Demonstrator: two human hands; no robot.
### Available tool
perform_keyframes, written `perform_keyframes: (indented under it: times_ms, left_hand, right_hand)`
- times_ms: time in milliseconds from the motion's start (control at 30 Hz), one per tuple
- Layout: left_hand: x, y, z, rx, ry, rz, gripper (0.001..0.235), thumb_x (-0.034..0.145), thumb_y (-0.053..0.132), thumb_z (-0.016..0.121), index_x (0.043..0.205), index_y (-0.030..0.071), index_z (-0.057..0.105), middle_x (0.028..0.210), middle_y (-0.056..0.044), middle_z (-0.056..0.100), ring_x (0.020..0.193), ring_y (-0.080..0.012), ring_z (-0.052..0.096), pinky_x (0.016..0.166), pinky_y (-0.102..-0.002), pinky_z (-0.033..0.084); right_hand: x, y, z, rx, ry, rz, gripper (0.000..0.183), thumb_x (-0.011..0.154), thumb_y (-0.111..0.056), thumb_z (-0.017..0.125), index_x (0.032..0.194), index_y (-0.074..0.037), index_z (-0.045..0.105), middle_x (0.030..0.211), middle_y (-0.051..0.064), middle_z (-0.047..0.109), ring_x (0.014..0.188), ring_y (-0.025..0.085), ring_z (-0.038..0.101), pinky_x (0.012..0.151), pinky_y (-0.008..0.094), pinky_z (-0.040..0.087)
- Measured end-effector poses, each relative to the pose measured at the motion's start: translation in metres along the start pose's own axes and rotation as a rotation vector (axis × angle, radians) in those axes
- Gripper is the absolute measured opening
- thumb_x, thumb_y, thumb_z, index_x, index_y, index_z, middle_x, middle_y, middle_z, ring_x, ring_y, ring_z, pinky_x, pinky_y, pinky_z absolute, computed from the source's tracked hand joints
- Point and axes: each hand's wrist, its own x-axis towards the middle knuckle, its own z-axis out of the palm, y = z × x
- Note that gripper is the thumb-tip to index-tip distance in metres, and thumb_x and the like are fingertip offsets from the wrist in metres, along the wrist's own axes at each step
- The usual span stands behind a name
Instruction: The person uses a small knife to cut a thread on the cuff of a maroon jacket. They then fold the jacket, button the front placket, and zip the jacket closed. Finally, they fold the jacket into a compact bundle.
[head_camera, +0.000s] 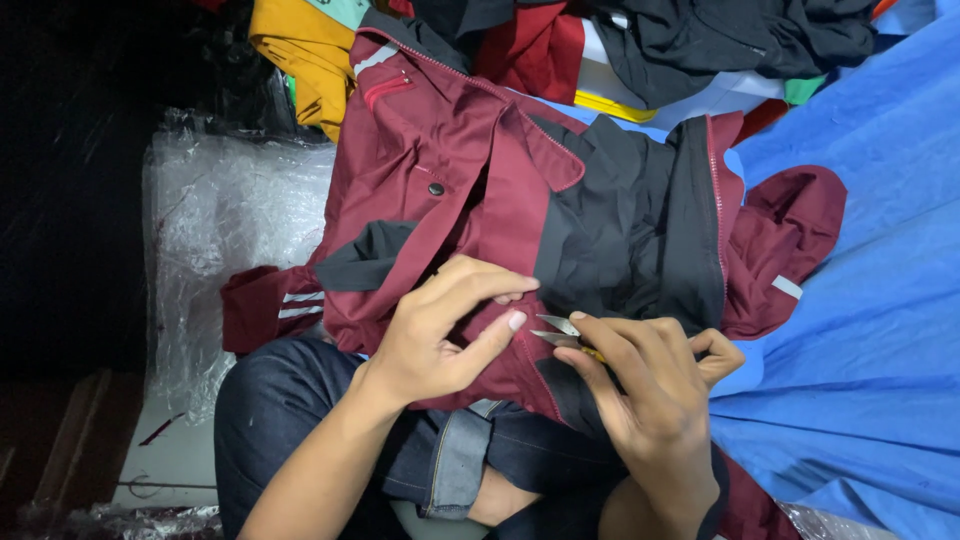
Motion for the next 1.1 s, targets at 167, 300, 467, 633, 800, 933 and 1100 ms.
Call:
perform_keyframes:
  times_ms: [167, 300, 467, 633, 800, 933, 1100]
  left_hand:
    - [0.000, -0.006, 0.005, 0.031, 0.011, 0.080, 0.015, 0.100, 0.004, 0.066, 0.115, 0.003, 0.069, 0.105, -0.011, 0.070, 0.092, -0.0237, 0.067, 0.088, -0.033, 0.051]
    - [0.000, -0.006, 0.005, 0.020, 0.039, 0.093, 0.009, 0.102, 0.003, 0.061, 0.102, 0.002, 0.069, 0.099, -0.010, 0.069, 0.089, -0.0243, 0.067, 0.085, -0.034, 0.051]
    - [0.000, -0.005, 0.004, 0.001, 0.034, 0.029, 0.019, 0.106, 0.007, 0.050, 0.096, 0.003, 0.065, 0.095, -0.008, 0.068, 0.090, -0.0229, 0.065, 0.087, -0.033, 0.052]
    - [0.001, -0.004, 0.003, -0.025, 0.030, -0.022, 0.020, 0.105, 0.006, 0.050, 0.092, 0.003, 0.065, 0.092, -0.008, 0.067, 0.087, -0.0207, 0.065, 0.085, -0.030, 0.052]
    - [0.001, -0.003, 0.000, -0.061, -0.007, -0.043, 0.020, 0.105, 0.003, 0.049, 0.091, 0.005, 0.063, 0.091, -0.006, 0.065, 0.086, -0.0194, 0.063, 0.085, -0.030, 0.050]
    - [0.002, -0.003, 0.001, -0.060, -0.006, -0.031, 0.020, 0.103, -0.002, 0.050, 0.090, 0.005, 0.063, 0.090, -0.005, 0.066, 0.086, -0.0196, 0.063, 0.085, -0.030, 0.050]
    - [0.002, -0.002, 0.001, -0.073, -0.005, -0.018, 0.020, 0.101, -0.007, 0.050, 0.092, 0.004, 0.064, 0.095, -0.009, 0.061, 0.090, -0.0209, 0.062, 0.085, -0.030, 0.052]
  right_hand:
    - [0.001, 0.001, -0.002, -0.012, -0.002, 0.000, 0.019, 0.096, -0.032, 0.075, 0.112, -0.022, 0.073, 0.103, -0.010, 0.072, 0.085, 0.013, 0.059, 0.084, 0.042, 0.022]
    - [-0.001, 0.004, 0.000, -0.047, 0.003, -0.025, 0.023, 0.097, -0.033, 0.075, 0.119, -0.025, 0.071, 0.104, -0.012, 0.070, 0.088, 0.013, 0.058, 0.087, 0.043, 0.021]
    - [-0.005, 0.005, 0.004, 0.062, 0.023, -0.007, 0.026, 0.097, -0.019, 0.076, 0.122, -0.017, 0.072, 0.105, -0.003, 0.069, 0.093, 0.021, 0.057, 0.091, 0.038, 0.031]
    - [-0.006, 0.000, 0.007, 0.101, 0.044, -0.005, 0.027, 0.097, -0.017, 0.075, 0.123, -0.015, 0.072, 0.107, -0.001, 0.068, 0.097, 0.023, 0.056, 0.093, 0.034, 0.035]
    - [-0.003, -0.006, 0.012, 0.118, 0.121, -0.037, 0.030, 0.089, -0.010, 0.085, 0.118, -0.010, 0.077, 0.104, 0.007, 0.068, 0.089, 0.026, 0.056, 0.083, 0.035, 0.048]
    - [-0.003, -0.008, 0.009, 0.053, 0.145, -0.059, 0.026, 0.093, -0.012, 0.083, 0.117, -0.010, 0.077, 0.104, 0.006, 0.068, 0.089, 0.027, 0.055, 0.083, 0.036, 0.049]
    - [-0.005, -0.008, 0.012, 0.005, 0.123, -0.064, 0.030, 0.092, -0.010, 0.086, 0.120, -0.015, 0.077, 0.105, 0.004, 0.069, 0.091, 0.026, 0.055, 0.083, 0.034, 0.048]
